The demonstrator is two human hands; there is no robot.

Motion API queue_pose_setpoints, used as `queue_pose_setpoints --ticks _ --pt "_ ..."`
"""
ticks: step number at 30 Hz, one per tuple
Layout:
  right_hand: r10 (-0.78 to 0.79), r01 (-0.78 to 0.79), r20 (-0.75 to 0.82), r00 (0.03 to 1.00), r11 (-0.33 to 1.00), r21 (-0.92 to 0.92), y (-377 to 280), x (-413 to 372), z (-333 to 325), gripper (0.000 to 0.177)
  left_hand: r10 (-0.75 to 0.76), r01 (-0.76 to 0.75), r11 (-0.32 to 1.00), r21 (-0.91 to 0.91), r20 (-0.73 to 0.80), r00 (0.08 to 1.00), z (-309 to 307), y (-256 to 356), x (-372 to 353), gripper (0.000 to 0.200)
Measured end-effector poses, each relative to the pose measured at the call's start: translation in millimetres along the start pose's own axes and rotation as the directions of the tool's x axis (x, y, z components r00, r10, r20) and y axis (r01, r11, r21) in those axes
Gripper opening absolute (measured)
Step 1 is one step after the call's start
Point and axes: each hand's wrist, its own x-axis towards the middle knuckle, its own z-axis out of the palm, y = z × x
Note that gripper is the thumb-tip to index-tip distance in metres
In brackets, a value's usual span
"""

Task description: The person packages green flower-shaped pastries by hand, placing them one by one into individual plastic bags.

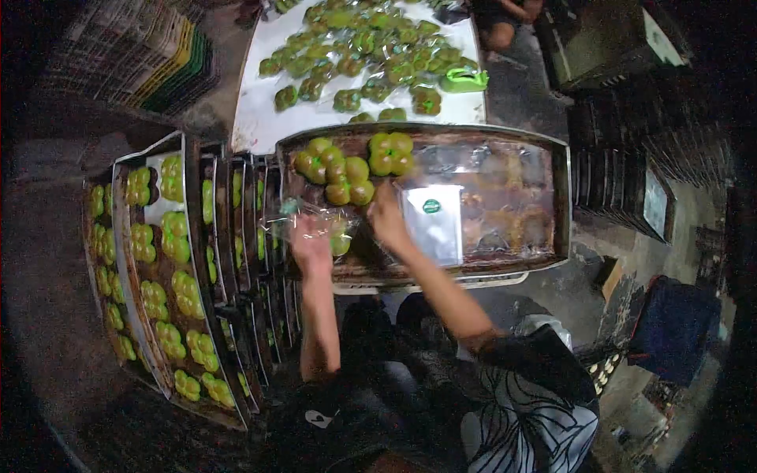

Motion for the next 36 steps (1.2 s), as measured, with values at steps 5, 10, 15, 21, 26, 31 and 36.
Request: queue_pose_setpoints --ticks 5,10,15,21,26,31,36 --pt "0.234 -0.088 0.187 0.954 0.817 -0.570 29 98 -4 0.068 0.007 0.034 0.883 -0.467 0.087 0.996 29 68 -17 0.059" --pt "-0.370 0.379 0.083 0.925 0.895 -0.234 -68 41 -48 0.039 0.136 -0.075 0.865 -0.497 0.088 0.987 46 77 -21 0.057" --pt "-0.508 0.515 0.179 0.842 0.857 0.009 -148 30 -107 0.047 0.154 -0.008 0.920 -0.392 0.342 0.927 76 55 -46 0.062" --pt "-0.331 0.320 -0.101 0.938 0.941 -0.114 -140 12 -131 0.067 0.197 -0.299 0.937 0.182 0.432 0.880 103 27 -92 0.066" --pt "-0.201 0.188 0.041 0.979 0.958 0.215 -157 -4 -143 0.077 0.049 0.082 0.970 -0.228 0.518 0.854 123 24 -117 0.053" --pt "-0.099 0.103 -0.077 0.992 0.993 0.052 -135 -12 -128 0.079 -0.317 0.323 0.946 -0.010 0.173 0.932 105 7 -124 0.037" --pt "0.284 -0.280 0.382 0.879 0.958 -0.068 -44 10 -114 0.022 -0.368 0.290 0.810 0.510 0.057 0.928 47 -56 -136 0.050"
